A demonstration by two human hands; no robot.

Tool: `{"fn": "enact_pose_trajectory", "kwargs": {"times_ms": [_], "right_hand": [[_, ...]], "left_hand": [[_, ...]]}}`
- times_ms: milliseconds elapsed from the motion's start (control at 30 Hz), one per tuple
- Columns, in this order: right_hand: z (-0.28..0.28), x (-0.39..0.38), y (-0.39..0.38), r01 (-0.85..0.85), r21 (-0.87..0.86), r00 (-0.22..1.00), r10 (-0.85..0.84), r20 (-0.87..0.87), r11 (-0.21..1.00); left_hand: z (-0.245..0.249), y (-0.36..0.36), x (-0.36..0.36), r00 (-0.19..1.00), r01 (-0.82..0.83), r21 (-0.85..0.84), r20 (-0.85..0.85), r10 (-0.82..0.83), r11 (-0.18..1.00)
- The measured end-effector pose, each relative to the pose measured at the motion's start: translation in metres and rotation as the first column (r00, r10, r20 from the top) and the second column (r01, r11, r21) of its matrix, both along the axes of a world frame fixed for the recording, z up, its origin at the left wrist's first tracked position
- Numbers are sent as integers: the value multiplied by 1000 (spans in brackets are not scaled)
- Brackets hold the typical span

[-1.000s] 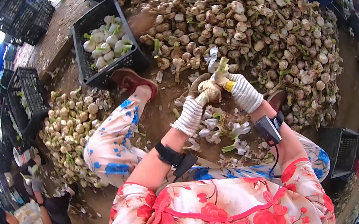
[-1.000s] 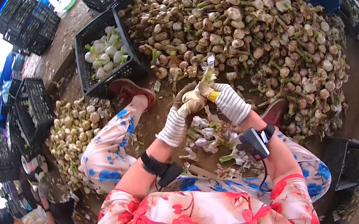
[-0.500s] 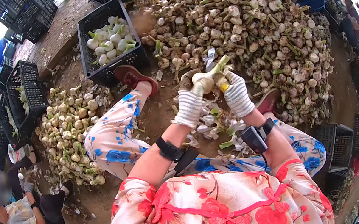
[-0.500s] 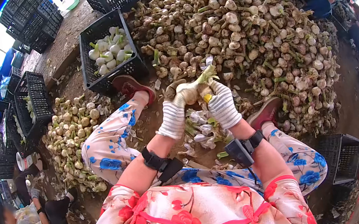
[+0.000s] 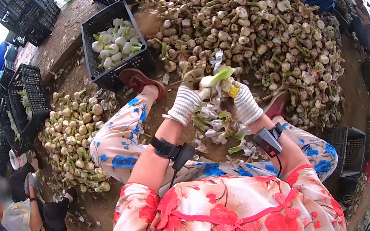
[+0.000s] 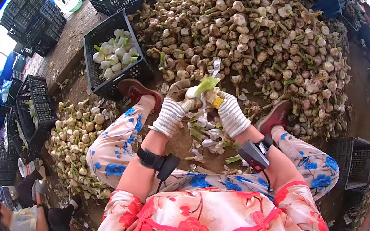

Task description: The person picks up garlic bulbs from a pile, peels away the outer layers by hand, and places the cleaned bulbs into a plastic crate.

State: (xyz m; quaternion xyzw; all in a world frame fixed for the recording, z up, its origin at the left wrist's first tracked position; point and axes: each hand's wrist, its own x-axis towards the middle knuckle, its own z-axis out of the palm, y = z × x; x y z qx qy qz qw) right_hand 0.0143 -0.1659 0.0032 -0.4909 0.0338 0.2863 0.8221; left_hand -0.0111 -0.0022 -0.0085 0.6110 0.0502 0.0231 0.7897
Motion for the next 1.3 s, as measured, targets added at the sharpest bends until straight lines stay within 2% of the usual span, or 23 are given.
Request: {"fn": "enact_pose_trajectory", "kwargs": {"times_ms": [33, 67, 200, 267, 300, 333, 400, 467, 533, 633, 733, 800, 833, 867, 933, 1000, 1033, 1067, 1100, 1133, 1167, 1267, 1300], "right_hand": [[-5, 3, -4, -14, -56, 994, 20, 112, 998], [-2, 6, -11, -2, -204, 977, 45, 207, 979], [3, 18, -15, 213, -482, 735, 186, 653, 850], [-6, 24, -15, 208, -393, 766, 101, 635, 896], [-3, 22, -17, 25, -277, 911, 92, 401, 961], [-4, 22, -15, 18, -110, 951, 16, 308, 994], [9, 11, -18, -7, 41, 997, 4, 80, 999], [-2, 2, -16, 8, -4, 988, -7, 152, 1000], [1, -9, -9, -55, -152, 923, 108, 370, 987], [14, -21, 6, -62, -239, 891, 162, 424, 969], [-11, 12, -4, 98, -301, 939, 12, 345, 948], [-76, 35, -23, 390, -714, 749, 252, 613, 581], [-115, 42, -43, 353, -854, 620, 589, 519, 382], [-137, 42, -52, 287, -956, 382, 908, 169, 57], [-120, 23, -60, -39, -996, 439, 896, 58, 83], [-99, 20, -56, -187, -940, 527, 837, 149, 285], [-83, 19, -51, -193, -876, 556, 785, 273, 442], [-81, 22, -45, -238, -733, 678, 650, 344, 637], [-46, 18, -31, -362, -379, 843, 472, 256, 852], [-34, 21, -31, -351, -155, 928, 365, 78, 924], [-7, 16, -20, -229, -161, 947, 258, 192, 960], [-6, 15, 5, 80, -343, 884, 92, 458, 936], [4, 9, 11, 83, -309, 934, 34, 356, 947]], "left_hand": [[-1, 2, -1, 998, 25, 185, 45, -34, 982], [-1, 5, -2, 999, 22, 184, 42, -30, 983], [31, 8, -17, 943, 313, -178, -60, -327, 933], [37, 5, -22, 919, 341, -349, -71, -388, 873], [41, 9, -23, 906, 346, -336, -123, -405, 876], [37, 12, -19, 889, 397, -335, -89, -448, 854], [25, 17, -17, 916, 272, -539, -109, -386, 798], [16, 23, -16, 897, 241, -632, -146, -418, 737], [14, 7, -14, 983, 13, -592, -142, -120, 806], [0, 5, -12, 941, -168, -432, -338, 13, 886], [-5, 10, -6, 957, -206, -482, -282, 72, 852], [15, 5, -9, 953, -225, -494, -290, 85, 840], [13, 4, -7, 973, -204, -563, -207, 103, 801], [10, 5, -4, 984, -177, -626, -123, 128, 760], [5, 13, -1, 987, -147, -736, -151, 51, 661], [-1, 16, 2, 988, -48, -850, -118, -100, 524], [4, 11, 4, 970, -164, -843, -232, -71, 512], [-3, 9, 4, 969, -162, -843, -234, -78, 513], [-13, 8, 7, 970, -201, -766, -243, 14, 611], [-20, 5, 7, 964, -248, -677, -243, 107, 693], [-8, 0, 4, 957, -271, -492, -231, 176, 827], [-4, -10, 2, 975, -218, -380, -131, 181, 899], [-3, -12, 1, 970, -235, -420, -153, 187, 877]]}}
